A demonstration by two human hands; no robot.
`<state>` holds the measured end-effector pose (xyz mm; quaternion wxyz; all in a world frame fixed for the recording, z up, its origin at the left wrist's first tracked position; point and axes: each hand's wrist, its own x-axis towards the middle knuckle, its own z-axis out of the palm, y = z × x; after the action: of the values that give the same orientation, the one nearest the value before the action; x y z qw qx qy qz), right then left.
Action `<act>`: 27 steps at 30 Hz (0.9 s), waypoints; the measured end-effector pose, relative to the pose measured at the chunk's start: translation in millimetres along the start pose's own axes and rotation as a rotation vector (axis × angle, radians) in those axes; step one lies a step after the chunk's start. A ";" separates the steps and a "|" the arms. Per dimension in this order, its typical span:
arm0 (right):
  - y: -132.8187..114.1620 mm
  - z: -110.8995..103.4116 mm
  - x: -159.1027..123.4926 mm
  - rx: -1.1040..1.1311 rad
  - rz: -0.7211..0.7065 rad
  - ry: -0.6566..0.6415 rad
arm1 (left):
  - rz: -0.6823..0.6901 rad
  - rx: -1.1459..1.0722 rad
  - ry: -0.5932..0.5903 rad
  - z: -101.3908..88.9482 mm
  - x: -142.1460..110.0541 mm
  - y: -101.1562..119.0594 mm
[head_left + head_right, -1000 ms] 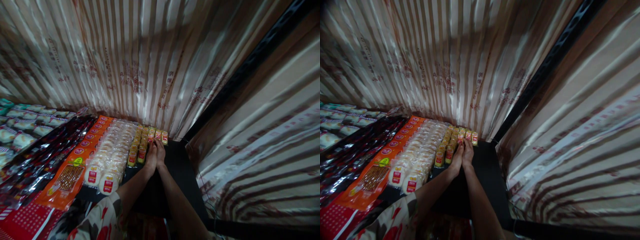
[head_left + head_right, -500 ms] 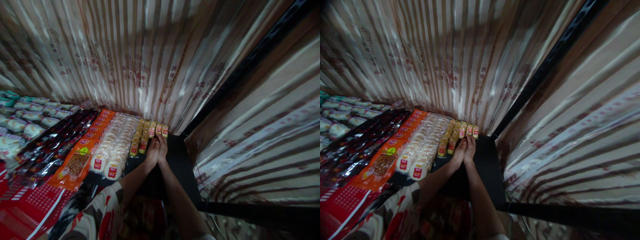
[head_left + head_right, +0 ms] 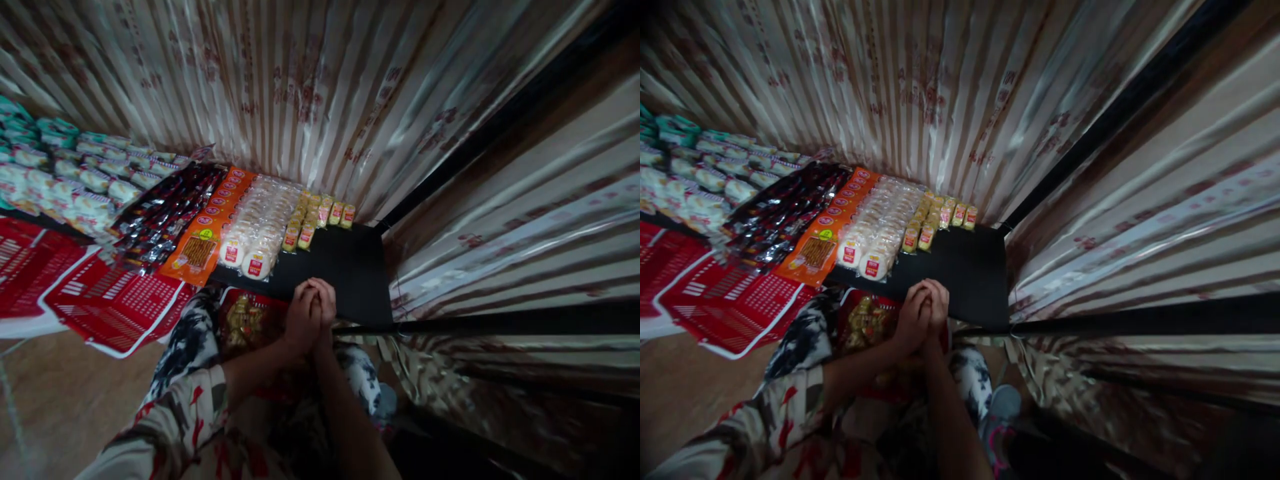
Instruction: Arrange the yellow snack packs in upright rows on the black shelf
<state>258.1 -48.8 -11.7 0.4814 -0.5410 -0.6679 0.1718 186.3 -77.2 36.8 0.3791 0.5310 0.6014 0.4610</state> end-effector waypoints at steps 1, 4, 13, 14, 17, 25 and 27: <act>-4.6 0.2 -16.1 0.011 0.000 -0.014 | -0.005 0.019 0.002 -7.4 -14.2 -3.5; -15.7 6.0 -56.7 0.004 0.093 -0.131 | -0.054 0.104 -0.024 -28.1 -46.5 -22.7; -19.7 31.1 -80.4 -0.417 0.295 -1.052 | -0.312 0.771 -0.431 -83.9 -50.4 -102.1; -20.3 32.4 -81.5 -0.448 0.270 -1.098 | -0.310 0.822 -0.503 -86.9 -49.1 -107.6; -22.9 37.2 -87.7 -0.491 0.225 -1.133 | -0.350 0.869 -0.577 -89.6 -48.9 -119.1; -19.7 44.3 -99.2 -0.392 0.340 -1.050 | -0.355 0.763 -0.443 -85.6 -52.5 -122.0; -18.0 43.1 -98.5 -0.321 0.377 -1.023 | -0.355 0.720 -0.401 -85.6 -51.2 -119.2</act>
<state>207.5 -130.1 -63.8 -0.0309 -0.5650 -0.7258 0.3911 78.5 -142.1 -54.4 0.3527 0.5964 0.7200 0.0381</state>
